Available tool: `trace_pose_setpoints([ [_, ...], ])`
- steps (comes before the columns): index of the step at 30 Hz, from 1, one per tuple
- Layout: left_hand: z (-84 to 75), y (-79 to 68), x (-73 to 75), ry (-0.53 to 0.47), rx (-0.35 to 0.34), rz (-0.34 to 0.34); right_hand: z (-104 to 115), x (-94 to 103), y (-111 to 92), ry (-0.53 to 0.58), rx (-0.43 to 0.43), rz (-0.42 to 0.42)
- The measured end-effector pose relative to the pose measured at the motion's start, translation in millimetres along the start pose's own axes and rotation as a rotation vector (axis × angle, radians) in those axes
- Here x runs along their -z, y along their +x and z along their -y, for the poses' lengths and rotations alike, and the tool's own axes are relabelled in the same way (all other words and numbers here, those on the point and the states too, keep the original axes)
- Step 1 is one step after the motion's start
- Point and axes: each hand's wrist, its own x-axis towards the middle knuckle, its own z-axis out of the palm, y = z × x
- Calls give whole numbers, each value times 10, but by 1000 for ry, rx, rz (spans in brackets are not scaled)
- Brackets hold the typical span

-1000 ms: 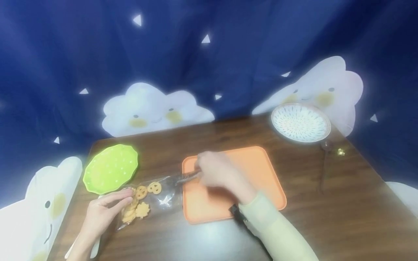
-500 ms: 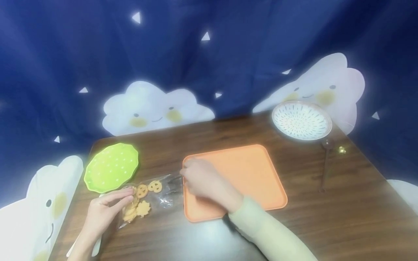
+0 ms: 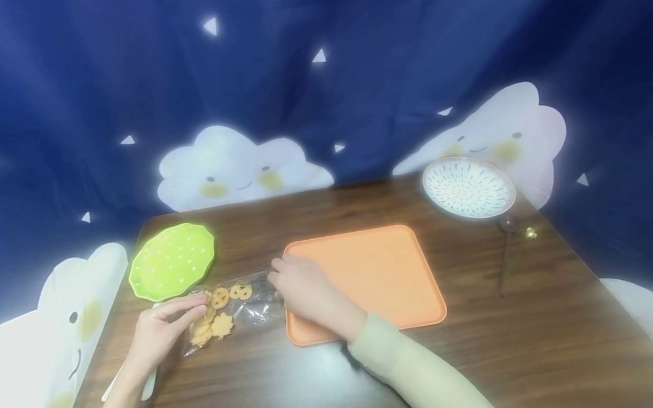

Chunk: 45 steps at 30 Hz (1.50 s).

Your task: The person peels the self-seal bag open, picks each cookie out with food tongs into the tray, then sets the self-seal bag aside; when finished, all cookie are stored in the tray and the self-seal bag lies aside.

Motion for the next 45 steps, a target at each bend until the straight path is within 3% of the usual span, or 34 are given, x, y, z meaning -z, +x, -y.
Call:
trace_pose_setpoints([
  [11, 2, -11, 0, 23, -7, -16, 20, -104, 8, -30, 32, -100],
  [28, 20, -5, -23, 15, -17, -13, 29, 25, -29, -213, 73, -110],
  [34, 27, -7, -17, 11, -27, -13, 24, -43, 2, -218, 87, -172],
  [45, -25, -4, 0, -17, -36, 4, -42, 22, -2, -216, 62, -176],
])
